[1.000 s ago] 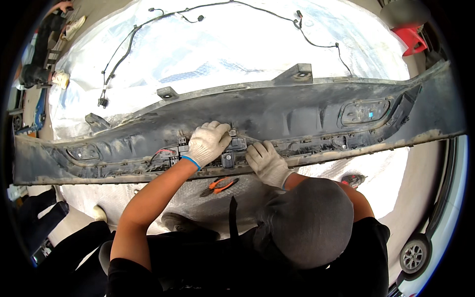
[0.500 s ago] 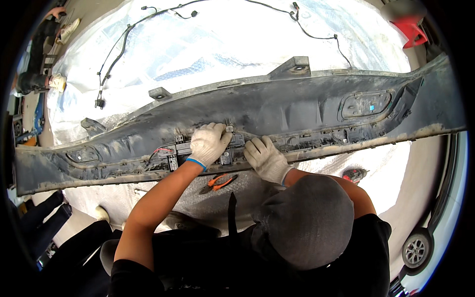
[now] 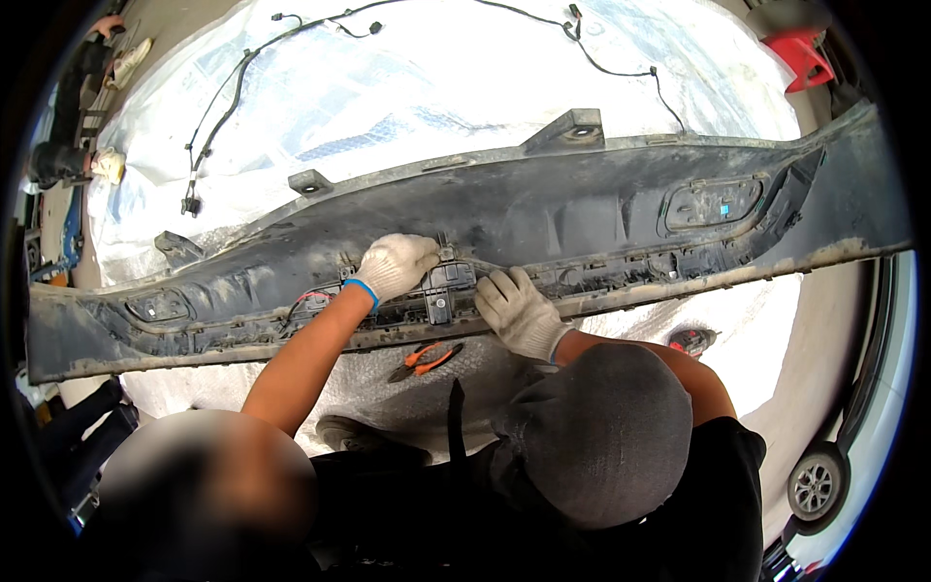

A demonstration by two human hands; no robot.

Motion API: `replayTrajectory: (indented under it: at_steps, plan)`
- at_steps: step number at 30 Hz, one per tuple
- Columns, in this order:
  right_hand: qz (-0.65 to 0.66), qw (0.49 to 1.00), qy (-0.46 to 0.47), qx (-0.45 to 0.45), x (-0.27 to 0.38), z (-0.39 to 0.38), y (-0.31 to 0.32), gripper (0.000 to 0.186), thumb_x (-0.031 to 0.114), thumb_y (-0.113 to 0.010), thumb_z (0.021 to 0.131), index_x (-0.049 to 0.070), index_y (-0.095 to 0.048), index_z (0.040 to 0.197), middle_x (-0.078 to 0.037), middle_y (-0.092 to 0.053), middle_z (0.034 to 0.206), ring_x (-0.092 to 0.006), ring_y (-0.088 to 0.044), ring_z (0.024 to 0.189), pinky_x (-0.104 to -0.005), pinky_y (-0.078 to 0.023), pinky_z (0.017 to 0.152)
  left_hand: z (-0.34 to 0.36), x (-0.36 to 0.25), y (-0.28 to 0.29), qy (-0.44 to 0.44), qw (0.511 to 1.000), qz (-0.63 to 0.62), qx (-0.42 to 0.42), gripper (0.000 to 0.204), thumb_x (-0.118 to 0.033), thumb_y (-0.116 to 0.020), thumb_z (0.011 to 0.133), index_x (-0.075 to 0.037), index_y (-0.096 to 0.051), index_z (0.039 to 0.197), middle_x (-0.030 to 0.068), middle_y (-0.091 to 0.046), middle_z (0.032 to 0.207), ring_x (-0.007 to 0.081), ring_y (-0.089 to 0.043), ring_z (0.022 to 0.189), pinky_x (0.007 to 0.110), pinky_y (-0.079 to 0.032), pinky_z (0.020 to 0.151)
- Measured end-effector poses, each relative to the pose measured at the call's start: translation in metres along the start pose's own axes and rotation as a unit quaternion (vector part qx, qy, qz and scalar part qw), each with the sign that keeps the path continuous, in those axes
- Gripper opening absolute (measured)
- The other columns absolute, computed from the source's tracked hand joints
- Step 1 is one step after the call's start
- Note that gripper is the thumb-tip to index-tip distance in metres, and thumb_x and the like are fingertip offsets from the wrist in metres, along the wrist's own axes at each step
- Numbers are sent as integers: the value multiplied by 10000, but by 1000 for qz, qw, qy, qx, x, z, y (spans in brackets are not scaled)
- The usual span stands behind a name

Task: The person is working on a car bumper, using a red tool to manipulate internal components and wires. They are kneeling on a protective sheet, carefully adjusting parts within the bumper assembly.

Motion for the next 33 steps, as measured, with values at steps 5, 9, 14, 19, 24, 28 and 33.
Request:
replayTrajectory:
  at_steps: [5, 9, 14, 19, 24, 28, 33]
  plan:
    - [-13, 1000, 2, 2, 0, -1, -3, 534, 264, -624, 853, -1, -557, 1312, -163, -499, 1353, -335, -428, 1313, -513, -352, 1106, -5, 5, 0, 33, 999, 8, -41, 268, -316, -602, 954, -81, -720, 907, 150, -724, 872, 356, -700, 834, 495, -553, 761]
    - [-35, 999, 16, -1, -3, -2, -3, 559, 286, -637, 844, -9, -557, 1313, -167, -506, 1341, -335, -432, 1298, -514, -352, 1102, -4, 3, -3, 31, 994, 53, -94, 270, -328, -621, 933, -91, -715, 841, 128, -721, 838, 330, -706, 800, 476, -564, 724]
    - [-25, 999, -2, -21, -11, -3, 0, 616, 332, -696, 787, -7, -568, 1285, -156, -525, 1298, -326, -451, 1265, -497, -369, 1081, 15, -7, -3, -38, 990, 120, -59, 214, -270, -625, 892, -92, -700, 799, 112, -706, 779, 325, -703, 742, 477, -567, 666]
    - [-2, 999, 9, -33, 6, 13, -9, 643, 312, -717, 738, -15, -568, 1272, -161, -529, 1300, -332, -462, 1270, -496, -372, 1093, -8, 14, -5, 5, 985, 168, 42, 145, -170, -611, 849, -65, -709, 831, 192, -707, 781, 384, -717, 759, 501, -573, 638]
    - [11, 999, -21, 31, -3, 15, 8, 769, 288, -754, 649, -44, -549, 1312, -181, -524, 1361, -362, -461, 1315, -513, -360, 1131, -84, 37, 76, -8, 988, 119, 97, 368, -274, -666, 879, -39, -633, 1160, 200, -680, 1073, 354, -706, 937, 474, -576, 748]
    - [23, 998, -14, 49, 0, 12, 12, 779, 261, -758, 653, -45, -533, 1333, -184, -514, 1394, -363, -457, 1324, -489, -361, 1133, -209, 79, 90, 106, 979, 134, 109, 628, -423, -710, 857, -37, -576, 1334, 207, -643, 1214, 353, -648, 1113, 492, -527, 929]
    - [43, 998, 22, 38, -20, 25, 60, 568, 183, -687, 684, -12, -586, 1208, -155, -590, 1273, -341, -566, 1152, -443, -460, 1015, -259, 109, 64, 185, 952, 236, 62, 731, -485, -697, 881, -65, -489, 1442, 174, -470, 1487, 314, -407, 1414, 529, -241, 1201]
Point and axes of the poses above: each hand's wrist, its own z-axis towards the middle knuckle, its own y-axis out of the back of the hand, x = y × z, the point moved 7 cm from there along z, towards the middle knuckle
